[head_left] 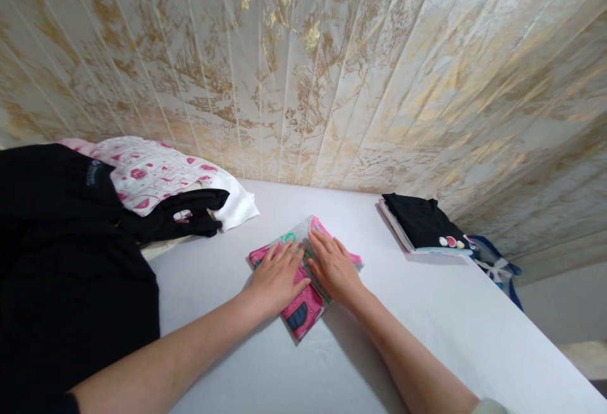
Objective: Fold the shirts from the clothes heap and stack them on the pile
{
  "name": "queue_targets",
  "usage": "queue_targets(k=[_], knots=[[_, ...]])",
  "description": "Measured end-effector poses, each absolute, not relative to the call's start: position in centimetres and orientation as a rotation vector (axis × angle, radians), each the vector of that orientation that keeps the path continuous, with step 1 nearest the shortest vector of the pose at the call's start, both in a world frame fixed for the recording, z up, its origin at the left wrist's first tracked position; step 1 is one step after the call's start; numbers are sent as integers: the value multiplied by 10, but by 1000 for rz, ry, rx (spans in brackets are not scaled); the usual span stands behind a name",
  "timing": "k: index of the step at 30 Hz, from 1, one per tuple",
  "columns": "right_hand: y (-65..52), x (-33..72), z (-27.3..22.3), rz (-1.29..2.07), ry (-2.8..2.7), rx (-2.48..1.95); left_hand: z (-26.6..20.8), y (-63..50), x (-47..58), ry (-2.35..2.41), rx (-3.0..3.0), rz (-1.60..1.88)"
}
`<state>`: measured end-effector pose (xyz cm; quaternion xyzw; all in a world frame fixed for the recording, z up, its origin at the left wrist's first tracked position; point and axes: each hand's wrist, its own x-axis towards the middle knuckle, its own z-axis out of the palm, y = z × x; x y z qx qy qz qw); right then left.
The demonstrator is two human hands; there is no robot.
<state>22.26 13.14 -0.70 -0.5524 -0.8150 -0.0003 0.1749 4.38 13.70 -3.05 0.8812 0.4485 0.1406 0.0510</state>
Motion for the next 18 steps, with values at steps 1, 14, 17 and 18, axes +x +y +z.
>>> queue_targets(k=[1,14,17,18], knots=[[132,221,-11,54,-2345,-1582,-31,136,44,1386,2678,428],[134,220,-17,126,-2367,-1623,-15,142,37,1551,2535,374],[135,221,-18,121,-2365,-1609,-13,144,36,1528,2538,457],[135,221,-18,120,-2365,-1604,-12,147,35,1516,2525,487]])
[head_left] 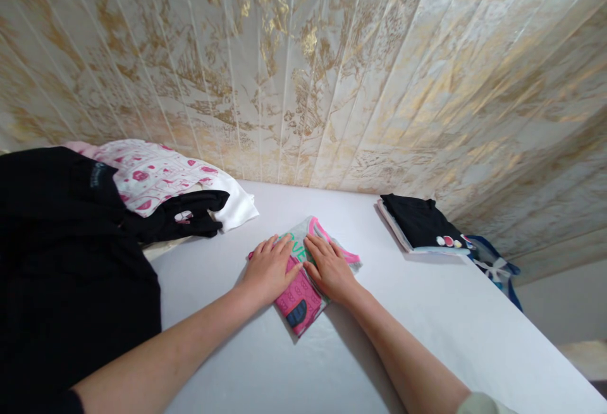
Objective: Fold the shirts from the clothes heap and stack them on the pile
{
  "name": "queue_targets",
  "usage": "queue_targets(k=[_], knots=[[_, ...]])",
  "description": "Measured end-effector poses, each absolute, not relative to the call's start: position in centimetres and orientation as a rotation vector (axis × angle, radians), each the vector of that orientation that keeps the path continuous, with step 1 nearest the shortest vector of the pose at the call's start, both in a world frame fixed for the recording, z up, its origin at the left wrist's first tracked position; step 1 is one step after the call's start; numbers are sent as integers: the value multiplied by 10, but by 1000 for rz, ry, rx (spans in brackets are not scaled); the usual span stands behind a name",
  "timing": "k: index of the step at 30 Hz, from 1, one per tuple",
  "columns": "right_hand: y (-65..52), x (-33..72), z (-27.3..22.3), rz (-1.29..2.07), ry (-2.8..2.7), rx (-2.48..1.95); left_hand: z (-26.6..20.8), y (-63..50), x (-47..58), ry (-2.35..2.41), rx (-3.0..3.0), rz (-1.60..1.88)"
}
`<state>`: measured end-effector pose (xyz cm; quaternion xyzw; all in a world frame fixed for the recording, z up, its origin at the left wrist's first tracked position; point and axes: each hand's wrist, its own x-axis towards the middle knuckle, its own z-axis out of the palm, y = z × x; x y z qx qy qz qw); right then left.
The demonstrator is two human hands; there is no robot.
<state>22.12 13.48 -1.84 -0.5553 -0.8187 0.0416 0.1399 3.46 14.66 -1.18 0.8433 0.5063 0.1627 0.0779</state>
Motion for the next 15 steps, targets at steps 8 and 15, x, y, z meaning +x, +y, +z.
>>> queue_targets(k=[8,15], knots=[[135,223,-17,143,-2379,-1586,-15,176,17,1688,2340,628],[137,225,-18,135,-2366,-1517,-13,179,16,1692,2305,526]])
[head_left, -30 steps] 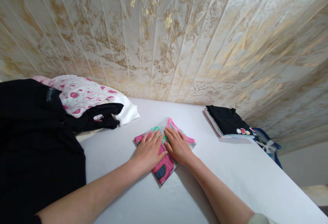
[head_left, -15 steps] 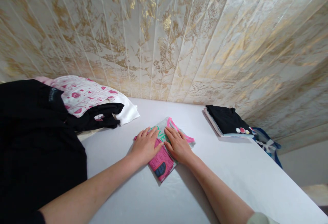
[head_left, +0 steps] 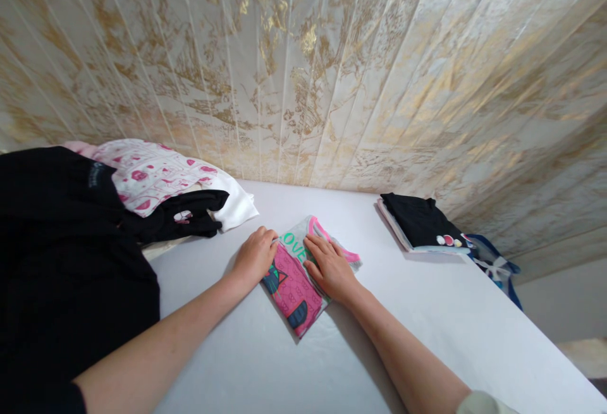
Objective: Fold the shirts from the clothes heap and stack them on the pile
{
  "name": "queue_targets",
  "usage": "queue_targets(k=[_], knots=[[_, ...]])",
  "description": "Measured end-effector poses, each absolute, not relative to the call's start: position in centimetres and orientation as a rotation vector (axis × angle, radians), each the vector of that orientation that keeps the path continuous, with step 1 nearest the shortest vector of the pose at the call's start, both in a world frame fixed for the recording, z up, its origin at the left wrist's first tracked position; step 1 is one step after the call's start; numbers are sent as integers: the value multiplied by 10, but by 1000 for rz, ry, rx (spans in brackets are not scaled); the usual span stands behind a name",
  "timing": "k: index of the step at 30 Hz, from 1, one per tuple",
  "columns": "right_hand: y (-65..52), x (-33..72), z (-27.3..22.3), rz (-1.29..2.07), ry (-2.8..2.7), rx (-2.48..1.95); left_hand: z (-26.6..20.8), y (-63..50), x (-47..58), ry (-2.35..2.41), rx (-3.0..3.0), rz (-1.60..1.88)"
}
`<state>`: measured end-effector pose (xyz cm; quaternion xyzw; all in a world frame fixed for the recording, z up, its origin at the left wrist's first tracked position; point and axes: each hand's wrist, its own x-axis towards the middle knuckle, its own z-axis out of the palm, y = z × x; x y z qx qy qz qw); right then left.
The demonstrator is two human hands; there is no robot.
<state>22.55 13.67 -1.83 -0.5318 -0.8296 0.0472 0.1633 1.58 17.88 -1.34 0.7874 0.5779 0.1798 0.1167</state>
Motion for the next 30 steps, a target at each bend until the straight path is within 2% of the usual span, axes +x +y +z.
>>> queue_targets(k=[3,7,14,20,30], knots=[[141,233,-20,80,-2259,-1540,-9,177,15,1710,2261,486],[146,254,-18,-57,-1983,-1844,0,175,13,1676,2223,399],[143,278,0,22,-1990,-2140,10,173,14,1582,2166,263],[144,288,8,157,-2051,-2168,10,176,17,1491,1959,274],[150,303,5,596,-1995,-2074,5,175,16,1421,1945,276]])
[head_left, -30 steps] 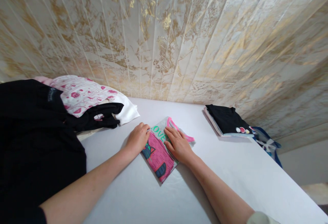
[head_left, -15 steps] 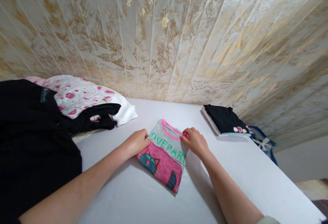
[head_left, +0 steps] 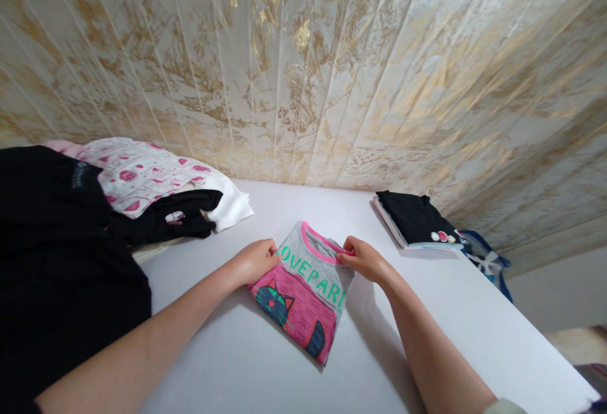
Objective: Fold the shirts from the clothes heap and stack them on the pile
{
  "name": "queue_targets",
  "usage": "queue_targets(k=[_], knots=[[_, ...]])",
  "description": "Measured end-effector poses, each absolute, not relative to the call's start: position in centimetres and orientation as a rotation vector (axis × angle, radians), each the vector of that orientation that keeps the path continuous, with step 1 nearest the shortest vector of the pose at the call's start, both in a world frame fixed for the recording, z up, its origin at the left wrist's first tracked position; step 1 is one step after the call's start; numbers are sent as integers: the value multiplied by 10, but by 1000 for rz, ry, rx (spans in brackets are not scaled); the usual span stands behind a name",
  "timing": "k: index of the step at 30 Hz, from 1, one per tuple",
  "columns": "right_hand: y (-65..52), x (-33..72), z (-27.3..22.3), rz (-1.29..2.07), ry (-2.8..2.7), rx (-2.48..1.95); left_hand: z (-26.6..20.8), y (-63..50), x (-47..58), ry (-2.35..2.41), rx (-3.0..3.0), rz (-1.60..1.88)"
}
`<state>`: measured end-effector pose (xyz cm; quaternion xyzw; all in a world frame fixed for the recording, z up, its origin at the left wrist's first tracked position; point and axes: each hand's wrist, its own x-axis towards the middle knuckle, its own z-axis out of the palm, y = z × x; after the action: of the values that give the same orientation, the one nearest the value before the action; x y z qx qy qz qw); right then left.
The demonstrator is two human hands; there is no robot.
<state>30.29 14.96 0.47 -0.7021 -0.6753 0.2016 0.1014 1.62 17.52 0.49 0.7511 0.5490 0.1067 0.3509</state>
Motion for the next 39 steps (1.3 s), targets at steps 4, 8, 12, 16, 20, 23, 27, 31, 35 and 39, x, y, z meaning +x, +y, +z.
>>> queue_targets(k=[4,8,12,16,20,23,27,31,35,39], knots=[[153,300,0,530,-1734,-1897,9,169,16,1360,1990,221],[160,301,-3,744,-1394,-1585,9,168,16,1317,1970,210],[159,313,1,877,-1323,-1688,-1,173,19,1296,1862,369],[149,323,12,1069,-1357,-1923,-12,176,23,1284,1736,478],[139,326,27,1399,-1435,-1886,-13,176,24,1282,1663,475],[136,330,31,1496,-1510,-1781,-11,176,24,1310,1698,496],[140,329,19,1464,-1513,-1677,-10,178,23,1345,1765,523],[153,315,0,1092,-1334,-1567,-12,176,24,1337,1629,514],[164,308,-15,853,-1243,-1570,-14,175,26,1305,1536,551],[163,313,-20,790,-1406,-1662,-16,177,27,1332,1497,613]])
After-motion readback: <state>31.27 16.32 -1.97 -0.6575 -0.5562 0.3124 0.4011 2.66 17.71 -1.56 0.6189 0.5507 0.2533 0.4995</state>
